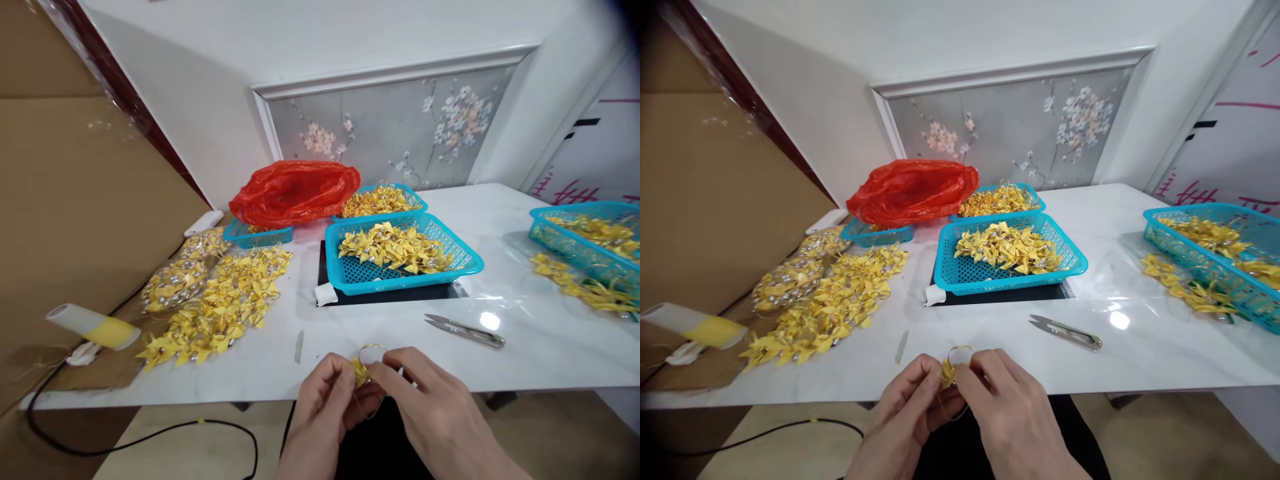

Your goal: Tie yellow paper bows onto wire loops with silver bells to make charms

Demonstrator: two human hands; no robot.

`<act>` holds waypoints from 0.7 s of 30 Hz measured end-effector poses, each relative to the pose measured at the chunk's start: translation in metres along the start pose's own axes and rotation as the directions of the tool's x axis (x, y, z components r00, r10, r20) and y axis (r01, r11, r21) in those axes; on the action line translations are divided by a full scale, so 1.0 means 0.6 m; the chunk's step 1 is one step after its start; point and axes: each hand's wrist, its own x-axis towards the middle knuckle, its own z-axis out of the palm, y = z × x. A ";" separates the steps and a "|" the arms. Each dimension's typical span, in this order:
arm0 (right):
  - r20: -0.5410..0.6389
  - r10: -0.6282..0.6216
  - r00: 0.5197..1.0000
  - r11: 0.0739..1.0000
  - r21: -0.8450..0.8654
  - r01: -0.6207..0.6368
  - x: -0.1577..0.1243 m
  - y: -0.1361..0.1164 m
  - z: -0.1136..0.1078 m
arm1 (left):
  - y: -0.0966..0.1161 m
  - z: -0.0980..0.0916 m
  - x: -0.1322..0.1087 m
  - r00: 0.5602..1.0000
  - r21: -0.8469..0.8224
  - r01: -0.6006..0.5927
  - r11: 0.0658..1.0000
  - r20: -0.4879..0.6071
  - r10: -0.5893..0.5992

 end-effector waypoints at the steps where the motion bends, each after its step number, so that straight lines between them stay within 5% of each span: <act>1: -0.006 0.021 1.000 1.000 0.010 -0.021 0.000 -0.001 0.003 | -0.001 -0.001 0.001 1.000 0.003 0.007 1.000 0.005 -0.007; 7: -0.049 -0.022 0.999 0.998 -0.054 0.019 0.004 -0.004 0.006 | -0.009 -0.008 0.005 0.998 0.098 0.007 0.995 0.055 -0.013; 15: -0.035 -0.024 0.999 0.995 -0.098 0.021 0.007 -0.011 0.005 | -0.012 -0.012 0.004 0.989 0.258 -0.146 0.955 0.009 0.149; 21: 0.024 -0.035 0.999 0.999 -0.030 0.036 0.004 -0.006 0.003 | -0.011 -0.015 0.005 0.995 0.220 -0.095 0.971 0.029 0.091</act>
